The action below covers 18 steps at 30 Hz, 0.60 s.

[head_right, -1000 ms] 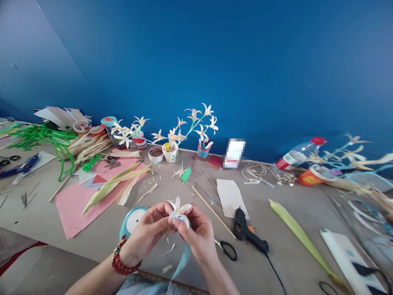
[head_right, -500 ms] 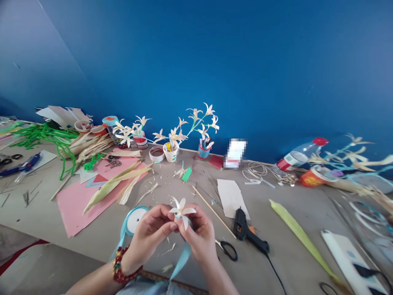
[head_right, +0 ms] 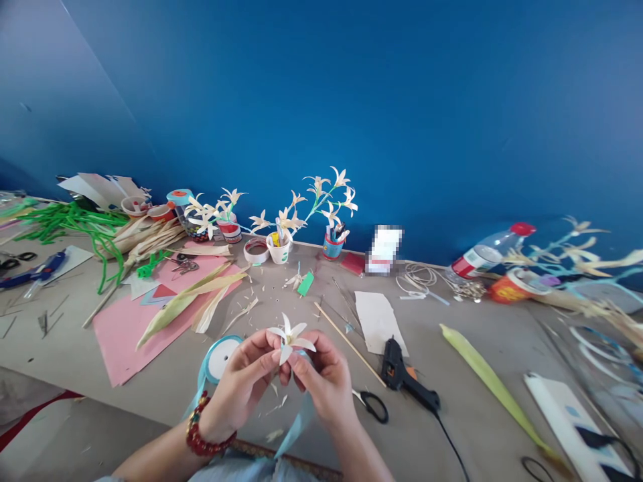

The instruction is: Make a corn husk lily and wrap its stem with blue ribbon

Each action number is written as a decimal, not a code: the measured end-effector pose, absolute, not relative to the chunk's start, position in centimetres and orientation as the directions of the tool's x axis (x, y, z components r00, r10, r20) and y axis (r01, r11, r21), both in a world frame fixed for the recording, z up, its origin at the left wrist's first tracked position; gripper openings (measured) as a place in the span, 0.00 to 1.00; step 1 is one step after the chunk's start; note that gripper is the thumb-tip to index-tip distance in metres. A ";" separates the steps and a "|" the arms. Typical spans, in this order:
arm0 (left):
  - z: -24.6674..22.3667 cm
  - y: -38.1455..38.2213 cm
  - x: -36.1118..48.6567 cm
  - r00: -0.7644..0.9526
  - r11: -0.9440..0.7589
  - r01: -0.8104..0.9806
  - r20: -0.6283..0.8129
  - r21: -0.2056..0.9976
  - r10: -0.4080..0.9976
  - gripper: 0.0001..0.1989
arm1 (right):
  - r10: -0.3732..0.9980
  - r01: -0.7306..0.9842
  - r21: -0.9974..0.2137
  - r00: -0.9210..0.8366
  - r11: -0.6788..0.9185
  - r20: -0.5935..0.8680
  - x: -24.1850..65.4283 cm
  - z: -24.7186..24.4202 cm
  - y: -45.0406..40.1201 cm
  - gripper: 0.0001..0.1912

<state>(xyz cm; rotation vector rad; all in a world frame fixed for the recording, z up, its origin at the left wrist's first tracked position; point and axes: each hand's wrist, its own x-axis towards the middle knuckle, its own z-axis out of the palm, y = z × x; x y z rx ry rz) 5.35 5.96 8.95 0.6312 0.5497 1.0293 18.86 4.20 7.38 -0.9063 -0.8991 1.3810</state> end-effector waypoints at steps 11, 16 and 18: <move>8.3 6.8 4.8 0.543 0.493 -0.577 -0.145 0.651 0.827 0.12 | 1.000 -0.365 -0.931 -0.024 -0.023 -0.015 19.1 8.5 4.3 0.14; 9.0 7.3 4.6 0.597 0.538 -0.538 -0.158 0.650 0.787 0.15 | 1.000 -0.371 -0.929 -0.030 -0.005 0.007 19.1 8.5 4.7 0.13; 9.0 7.4 4.5 0.619 0.546 -0.523 -0.149 0.654 0.771 0.15 | 0.998 -0.370 -0.929 -0.067 -0.012 0.014 19.3 8.3 4.8 0.14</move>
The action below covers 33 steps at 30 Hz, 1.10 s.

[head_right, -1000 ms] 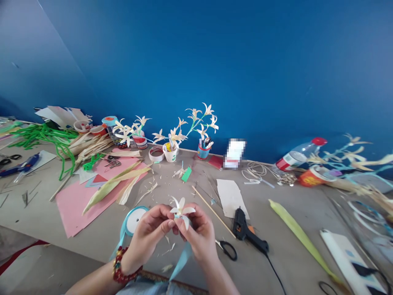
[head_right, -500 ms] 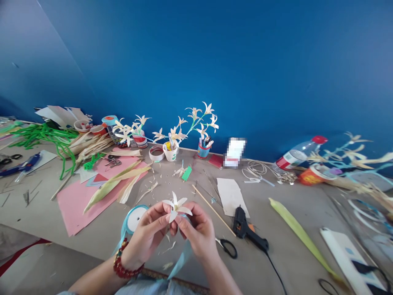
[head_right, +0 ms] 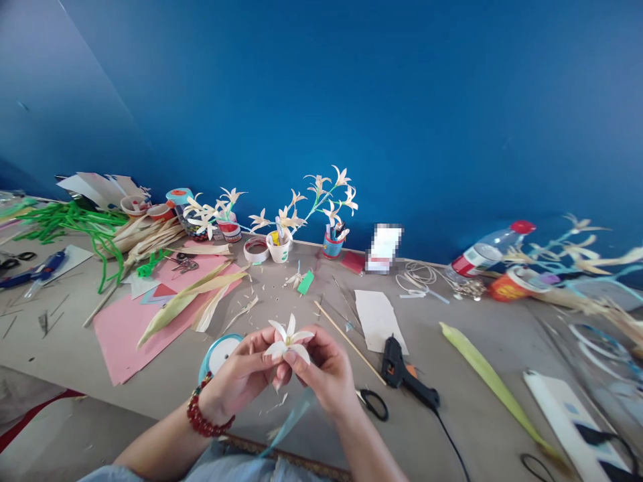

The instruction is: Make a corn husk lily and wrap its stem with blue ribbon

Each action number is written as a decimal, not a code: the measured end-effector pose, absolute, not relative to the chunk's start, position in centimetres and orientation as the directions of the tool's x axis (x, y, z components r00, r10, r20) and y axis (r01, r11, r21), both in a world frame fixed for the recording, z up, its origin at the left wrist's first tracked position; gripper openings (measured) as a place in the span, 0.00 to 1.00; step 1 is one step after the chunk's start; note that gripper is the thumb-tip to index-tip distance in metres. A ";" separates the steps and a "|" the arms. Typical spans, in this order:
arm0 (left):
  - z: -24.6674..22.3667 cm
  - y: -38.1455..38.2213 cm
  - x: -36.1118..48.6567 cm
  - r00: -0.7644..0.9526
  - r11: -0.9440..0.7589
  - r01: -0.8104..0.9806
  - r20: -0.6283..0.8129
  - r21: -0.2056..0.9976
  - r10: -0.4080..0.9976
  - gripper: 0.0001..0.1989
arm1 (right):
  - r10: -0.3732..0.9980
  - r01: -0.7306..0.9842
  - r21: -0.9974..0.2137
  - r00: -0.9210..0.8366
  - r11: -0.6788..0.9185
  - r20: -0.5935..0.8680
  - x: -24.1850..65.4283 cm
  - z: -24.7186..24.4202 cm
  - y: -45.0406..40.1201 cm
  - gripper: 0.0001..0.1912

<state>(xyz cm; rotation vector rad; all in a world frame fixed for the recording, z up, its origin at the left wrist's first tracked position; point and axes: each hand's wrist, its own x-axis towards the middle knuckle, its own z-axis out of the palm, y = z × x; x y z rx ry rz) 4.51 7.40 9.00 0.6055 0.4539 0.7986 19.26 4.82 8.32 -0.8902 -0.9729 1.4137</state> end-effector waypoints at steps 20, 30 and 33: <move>9.1 8.0 4.1 0.794 0.667 -0.390 -0.136 0.635 0.593 0.12 | 0.982 -0.420 -0.906 -0.188 -0.053 0.030 21.2 7.4 5.6 0.11; 9.2 7.2 4.8 0.624 0.511 -0.513 -0.109 0.690 0.774 0.12 | 0.981 -0.461 -0.887 -0.169 0.008 0.096 21.0 6.7 5.5 0.08; 9.2 6.8 5.1 0.515 0.403 -0.553 -0.081 0.730 0.853 0.11 | 0.989 -0.442 -0.893 -0.070 0.088 0.132 21.0 6.5 5.6 0.08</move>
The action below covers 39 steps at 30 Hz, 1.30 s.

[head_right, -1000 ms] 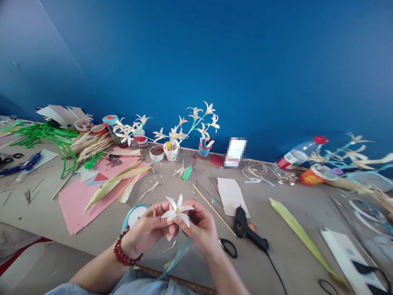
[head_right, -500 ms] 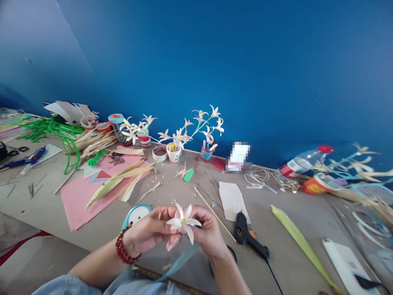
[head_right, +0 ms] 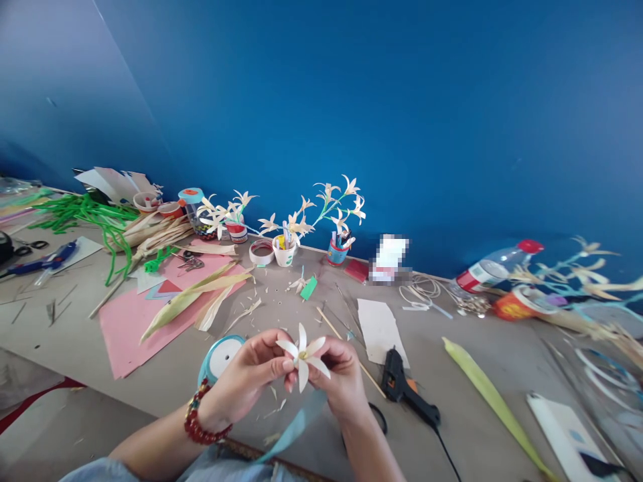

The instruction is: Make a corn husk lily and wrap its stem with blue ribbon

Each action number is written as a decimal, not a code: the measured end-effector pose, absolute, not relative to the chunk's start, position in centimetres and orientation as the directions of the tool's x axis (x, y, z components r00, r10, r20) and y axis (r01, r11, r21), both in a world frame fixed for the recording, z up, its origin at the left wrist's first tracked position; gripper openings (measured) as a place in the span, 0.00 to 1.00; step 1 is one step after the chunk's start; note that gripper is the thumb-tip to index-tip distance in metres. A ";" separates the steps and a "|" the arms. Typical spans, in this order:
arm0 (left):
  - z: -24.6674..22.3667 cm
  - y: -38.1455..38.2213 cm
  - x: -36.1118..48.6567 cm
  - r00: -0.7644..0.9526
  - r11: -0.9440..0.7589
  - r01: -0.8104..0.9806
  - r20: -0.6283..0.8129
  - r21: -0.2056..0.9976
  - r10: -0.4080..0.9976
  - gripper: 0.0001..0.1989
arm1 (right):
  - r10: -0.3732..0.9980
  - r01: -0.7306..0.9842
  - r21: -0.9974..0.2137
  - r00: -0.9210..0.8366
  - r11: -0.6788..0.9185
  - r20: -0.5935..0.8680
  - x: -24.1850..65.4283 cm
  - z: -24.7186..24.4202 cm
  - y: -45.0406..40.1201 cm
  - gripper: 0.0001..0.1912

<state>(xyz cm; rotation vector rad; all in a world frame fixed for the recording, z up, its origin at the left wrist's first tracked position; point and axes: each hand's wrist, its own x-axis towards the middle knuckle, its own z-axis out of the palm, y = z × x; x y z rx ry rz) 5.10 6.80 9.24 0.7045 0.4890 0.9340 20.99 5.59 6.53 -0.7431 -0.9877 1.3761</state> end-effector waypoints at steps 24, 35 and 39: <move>9.7 6.5 6.6 0.419 0.360 -0.644 -0.082 0.675 0.904 0.10 | 0.980 -0.372 -0.911 0.153 0.177 0.128 19.4 7.4 5.5 0.10; 9.8 7.5 5.9 0.633 0.554 -0.593 -0.086 0.584 0.769 0.09 | 0.989 -0.360 -0.922 0.033 0.145 0.143 20.7 7.3 5.6 0.11; 9.8 7.7 5.8 0.654 0.565 -0.576 -0.081 0.591 0.752 0.10 | 0.980 -0.311 -0.929 0.055 0.199 0.192 20.8 7.0 5.5 0.08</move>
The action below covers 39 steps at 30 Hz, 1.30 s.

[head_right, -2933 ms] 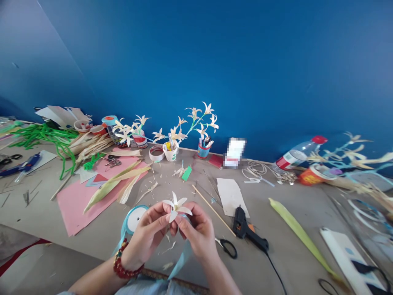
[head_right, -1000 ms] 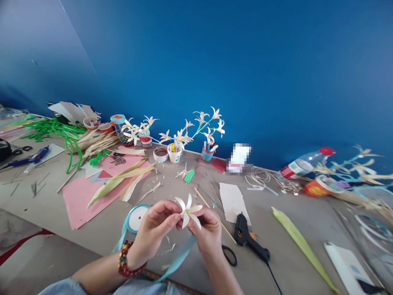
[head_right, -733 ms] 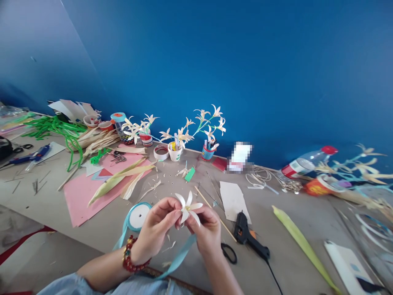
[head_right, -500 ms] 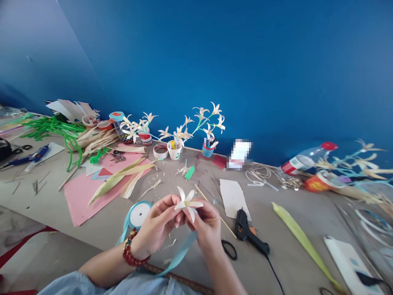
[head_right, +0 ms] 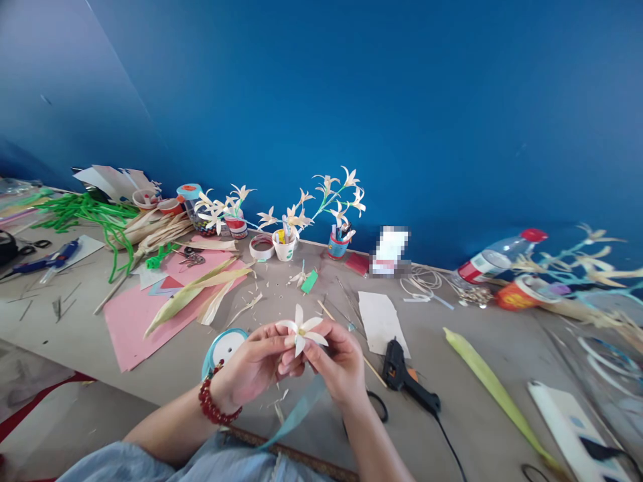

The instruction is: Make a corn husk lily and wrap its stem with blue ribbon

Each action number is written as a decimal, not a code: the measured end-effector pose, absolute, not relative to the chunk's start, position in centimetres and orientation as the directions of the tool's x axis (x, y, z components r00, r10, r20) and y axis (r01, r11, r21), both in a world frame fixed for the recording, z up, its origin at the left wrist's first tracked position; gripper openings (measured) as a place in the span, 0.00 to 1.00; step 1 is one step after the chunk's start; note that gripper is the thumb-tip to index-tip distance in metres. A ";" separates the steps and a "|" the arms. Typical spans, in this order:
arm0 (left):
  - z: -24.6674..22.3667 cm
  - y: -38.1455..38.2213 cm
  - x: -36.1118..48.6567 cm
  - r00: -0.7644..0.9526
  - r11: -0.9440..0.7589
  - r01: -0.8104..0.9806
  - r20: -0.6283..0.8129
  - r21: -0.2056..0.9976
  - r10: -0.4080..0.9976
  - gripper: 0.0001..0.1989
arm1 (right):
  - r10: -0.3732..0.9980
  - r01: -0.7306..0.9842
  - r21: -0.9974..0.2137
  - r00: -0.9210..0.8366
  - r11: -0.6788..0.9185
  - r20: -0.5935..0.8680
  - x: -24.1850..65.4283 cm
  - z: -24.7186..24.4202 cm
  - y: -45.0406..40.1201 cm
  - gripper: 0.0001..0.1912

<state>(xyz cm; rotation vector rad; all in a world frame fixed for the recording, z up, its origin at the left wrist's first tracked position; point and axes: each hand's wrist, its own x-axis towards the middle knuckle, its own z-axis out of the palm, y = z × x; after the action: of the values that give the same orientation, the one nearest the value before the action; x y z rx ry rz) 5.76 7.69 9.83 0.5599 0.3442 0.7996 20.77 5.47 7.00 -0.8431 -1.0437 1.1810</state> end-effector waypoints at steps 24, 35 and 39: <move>9.6 6.9 5.5 0.428 0.190 -0.442 0.020 0.876 0.904 0.12 | 0.973 -0.242 -0.946 0.137 0.217 0.188 20.7 7.8 5.7 0.10; 9.3 6.6 5.7 0.398 0.141 -0.468 0.065 0.872 0.915 0.12 | 0.984 -0.232 -0.956 0.054 0.178 0.170 20.1 8.6 5.2 0.11; 9.5 6.8 5.6 0.448 0.233 -0.523 0.032 0.820 0.894 0.13 | 0.988 -0.228 -0.961 0.031 0.157 0.154 20.1 9.1 5.0 0.10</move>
<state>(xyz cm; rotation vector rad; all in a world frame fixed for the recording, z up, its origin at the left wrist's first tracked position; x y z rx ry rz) 5.61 6.77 9.46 0.8767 0.5046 1.0312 20.08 5.04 9.10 -0.9319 -1.0989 1.1853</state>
